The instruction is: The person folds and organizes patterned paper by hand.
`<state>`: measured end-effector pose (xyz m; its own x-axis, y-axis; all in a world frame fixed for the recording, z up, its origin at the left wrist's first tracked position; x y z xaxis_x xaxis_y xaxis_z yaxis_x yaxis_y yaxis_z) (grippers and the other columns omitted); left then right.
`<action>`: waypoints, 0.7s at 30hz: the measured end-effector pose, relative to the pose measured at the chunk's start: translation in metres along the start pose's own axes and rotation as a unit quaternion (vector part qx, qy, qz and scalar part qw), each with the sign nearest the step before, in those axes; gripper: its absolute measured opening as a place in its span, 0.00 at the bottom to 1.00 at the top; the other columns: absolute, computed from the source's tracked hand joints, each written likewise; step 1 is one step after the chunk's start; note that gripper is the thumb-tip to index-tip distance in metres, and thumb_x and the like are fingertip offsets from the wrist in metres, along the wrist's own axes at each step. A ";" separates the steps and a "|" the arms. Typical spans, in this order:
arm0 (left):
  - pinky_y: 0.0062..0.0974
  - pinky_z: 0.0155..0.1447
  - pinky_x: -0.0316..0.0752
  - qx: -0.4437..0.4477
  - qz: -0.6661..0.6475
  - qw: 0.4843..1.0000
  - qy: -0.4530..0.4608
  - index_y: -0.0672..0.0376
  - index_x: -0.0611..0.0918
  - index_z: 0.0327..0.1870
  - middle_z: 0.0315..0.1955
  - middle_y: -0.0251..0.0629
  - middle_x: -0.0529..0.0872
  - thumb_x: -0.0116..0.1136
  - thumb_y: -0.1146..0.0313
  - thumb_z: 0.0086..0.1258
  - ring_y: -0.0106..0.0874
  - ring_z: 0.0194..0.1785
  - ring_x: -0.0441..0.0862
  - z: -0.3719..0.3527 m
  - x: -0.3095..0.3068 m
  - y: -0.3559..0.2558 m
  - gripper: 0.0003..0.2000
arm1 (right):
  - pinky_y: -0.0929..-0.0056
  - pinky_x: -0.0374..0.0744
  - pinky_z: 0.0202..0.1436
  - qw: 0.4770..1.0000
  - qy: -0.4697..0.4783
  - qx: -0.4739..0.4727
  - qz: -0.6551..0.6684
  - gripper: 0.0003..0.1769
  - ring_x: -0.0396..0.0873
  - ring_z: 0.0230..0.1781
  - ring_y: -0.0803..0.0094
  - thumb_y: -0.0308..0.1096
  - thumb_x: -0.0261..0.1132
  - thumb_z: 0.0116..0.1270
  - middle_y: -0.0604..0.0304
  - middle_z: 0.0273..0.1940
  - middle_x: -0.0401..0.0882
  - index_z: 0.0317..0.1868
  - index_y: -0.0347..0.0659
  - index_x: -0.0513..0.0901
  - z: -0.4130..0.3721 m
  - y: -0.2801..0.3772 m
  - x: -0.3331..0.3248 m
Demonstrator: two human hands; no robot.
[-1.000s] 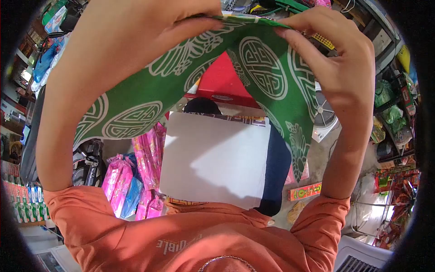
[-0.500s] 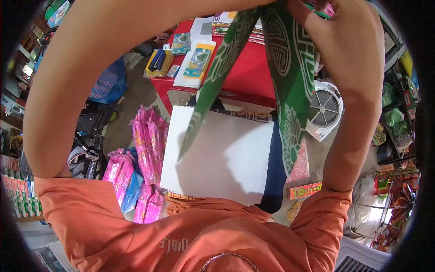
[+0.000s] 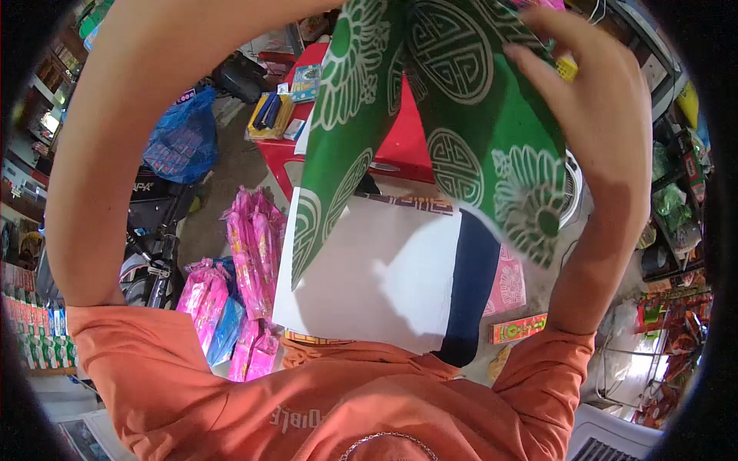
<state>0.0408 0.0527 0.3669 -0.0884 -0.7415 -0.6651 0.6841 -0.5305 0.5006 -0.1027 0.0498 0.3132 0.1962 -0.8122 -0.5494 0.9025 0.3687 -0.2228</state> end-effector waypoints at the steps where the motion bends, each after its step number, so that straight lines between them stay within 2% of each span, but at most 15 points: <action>1: 0.41 0.47 0.83 -0.018 0.016 1.000 0.013 0.68 0.90 0.38 0.30 0.50 0.89 0.61 0.71 0.69 0.46 0.36 0.87 -0.002 0.000 0.003 0.09 | 0.60 0.81 0.50 0.999 0.031 0.027 0.021 0.16 0.86 0.41 0.54 0.38 0.74 0.64 0.51 0.42 0.89 0.48 0.38 0.89 -0.006 -0.010 0.005; 3: 0.40 0.47 0.83 -0.009 0.097 0.995 -0.029 0.67 0.91 0.40 0.30 0.49 0.90 0.61 0.71 0.69 0.45 0.35 0.87 -0.015 0.007 0.006 0.10 | 0.53 0.82 0.50 0.990 0.097 0.081 0.062 0.17 0.85 0.42 0.46 0.42 0.71 0.65 0.47 0.40 0.88 0.48 0.41 0.88 -0.024 -0.024 0.011; 4: 0.40 0.46 0.83 -0.018 0.124 0.991 -0.038 0.67 0.91 0.40 0.30 0.49 0.90 0.61 0.70 0.69 0.44 0.35 0.87 -0.018 0.009 0.008 0.10 | 0.57 0.82 0.49 0.984 0.147 0.084 0.051 0.15 0.87 0.43 0.50 0.38 0.71 0.66 0.48 0.41 0.89 0.49 0.40 0.88 -0.028 -0.027 0.014; 7: 0.39 0.45 0.82 -0.081 0.116 0.990 -0.021 0.66 0.91 0.40 0.30 0.48 0.90 0.62 0.69 0.69 0.44 0.34 0.87 -0.026 0.014 0.026 0.10 | 0.62 0.82 0.49 0.969 0.178 0.142 0.097 0.14 0.89 0.44 0.56 0.35 0.70 0.66 0.49 0.41 0.89 0.48 0.38 0.88 -0.039 -0.053 0.019; 10: 0.38 0.43 0.82 -0.079 0.082 0.993 -0.027 0.65 0.92 0.40 0.30 0.48 0.91 0.64 0.69 0.68 0.44 0.33 0.87 -0.034 0.017 0.039 0.10 | 0.64 0.82 0.51 0.969 0.126 0.157 0.144 0.11 0.89 0.43 0.60 0.33 0.69 0.68 0.55 0.40 0.91 0.45 0.35 0.88 -0.027 -0.073 0.001; 13: 0.38 0.42 0.81 -0.126 0.014 0.992 0.016 0.65 0.92 0.39 0.29 0.48 0.90 0.65 0.68 0.69 0.44 0.31 0.87 -0.035 0.021 0.050 0.10 | 0.75 0.78 0.55 0.979 0.075 0.159 0.098 0.13 0.83 0.49 0.80 0.36 0.70 0.74 0.65 0.43 0.90 0.53 0.39 0.90 -0.016 -0.104 -0.020; 15: 0.37 0.41 0.80 -0.157 -0.041 0.986 0.046 0.66 0.92 0.39 0.27 0.49 0.90 0.67 0.68 0.69 0.43 0.31 0.87 -0.034 0.021 0.056 0.10 | 0.75 0.77 0.61 0.979 0.085 0.157 0.099 0.14 0.85 0.53 0.77 0.38 0.68 0.76 0.65 0.50 0.90 0.57 0.43 0.91 -0.008 -0.115 -0.033; 17: 0.36 0.39 0.80 -0.178 -0.061 0.981 0.049 0.67 0.92 0.39 0.26 0.49 0.89 0.68 0.67 0.69 0.42 0.29 0.86 -0.036 0.029 0.063 0.10 | 0.74 0.78 0.63 0.983 0.073 0.138 0.100 0.15 0.85 0.56 0.76 0.39 0.68 0.77 0.64 0.53 0.90 0.58 0.45 0.91 -0.004 -0.109 -0.049; 18: 0.36 0.39 0.79 -0.178 -0.070 0.980 0.048 0.67 0.92 0.39 0.26 0.49 0.89 0.68 0.67 0.69 0.42 0.28 0.86 -0.036 0.032 0.064 0.10 | 0.71 0.77 0.69 0.984 0.078 0.125 0.098 0.15 0.84 0.61 0.74 0.37 0.65 0.79 0.63 0.57 0.89 0.61 0.46 0.90 -0.002 -0.112 -0.051; 21: 0.36 0.37 0.78 -0.184 -0.111 0.974 0.068 0.68 0.91 0.38 0.23 0.47 0.88 0.69 0.65 0.69 0.39 0.25 0.83 -0.032 0.038 0.067 0.11 | 0.71 0.79 0.70 0.994 0.081 0.049 0.055 0.16 0.84 0.62 0.73 0.32 0.60 0.81 0.61 0.61 0.87 0.62 0.45 0.89 0.005 -0.108 -0.059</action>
<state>0.1069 0.0020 0.3576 -0.1843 -0.5501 -0.8145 0.8745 -0.4700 0.1196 -0.2097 0.0555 0.3737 0.2380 -0.6839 -0.6897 0.9138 0.3983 -0.0796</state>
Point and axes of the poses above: each hand's wrist, its own z-axis towards the middle knuckle, its own x-axis out of the palm, y = z × x, the point moved 9 cm from there along z, towards the middle knuckle
